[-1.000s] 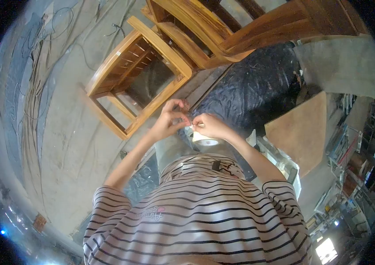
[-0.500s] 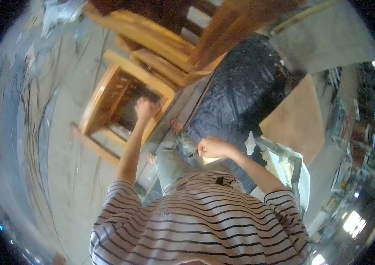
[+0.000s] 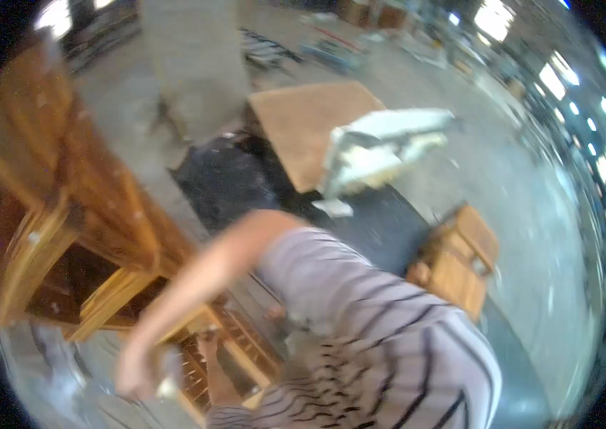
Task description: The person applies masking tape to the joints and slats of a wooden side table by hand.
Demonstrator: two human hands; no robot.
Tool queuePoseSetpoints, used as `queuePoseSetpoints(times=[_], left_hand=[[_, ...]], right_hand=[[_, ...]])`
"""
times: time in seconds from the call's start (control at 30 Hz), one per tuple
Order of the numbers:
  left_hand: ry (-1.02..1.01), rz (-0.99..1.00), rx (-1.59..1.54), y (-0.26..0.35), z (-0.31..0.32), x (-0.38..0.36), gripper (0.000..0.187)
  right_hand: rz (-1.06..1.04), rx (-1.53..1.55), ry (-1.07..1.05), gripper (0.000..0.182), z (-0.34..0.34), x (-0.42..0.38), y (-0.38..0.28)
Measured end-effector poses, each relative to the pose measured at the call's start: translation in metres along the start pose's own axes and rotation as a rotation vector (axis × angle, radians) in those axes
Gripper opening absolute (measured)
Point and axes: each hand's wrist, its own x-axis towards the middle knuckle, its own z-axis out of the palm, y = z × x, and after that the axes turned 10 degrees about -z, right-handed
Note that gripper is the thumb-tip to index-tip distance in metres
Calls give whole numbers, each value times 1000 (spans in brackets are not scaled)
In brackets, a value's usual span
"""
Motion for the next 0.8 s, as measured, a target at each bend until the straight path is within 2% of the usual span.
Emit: queuePoseSetpoints(times=[0.03,0.1,0.17,0.27,0.4,0.6,0.73,0.8], left_hand=[[84,-368,233,74,-42,-64,75],[-25,-271,141,91,-58,-111,73],[-96,-33,22,103,-67,-154,70],[-266,225,-110,139,-81,-223,67],[-530,432,-166,187,-88,-294,61],[-874,609,-82,228,-67,-353,54],[-992,622,2,243,-50,-356,49],[-1049,613,47,259,-43,-351,46]], right_hand=[[15,-78,6,19,-10,24,-19],[22,-189,46,19,-29,48,-60],[25,-252,112,19,-43,54,-96],[31,-278,181,18,-48,57,-139],[-27,-299,179,17,-49,77,-175],[-126,-350,163,17,-60,84,-217],[-191,-402,137,17,-91,76,-237],[-188,-414,141,17,-116,44,-245]])
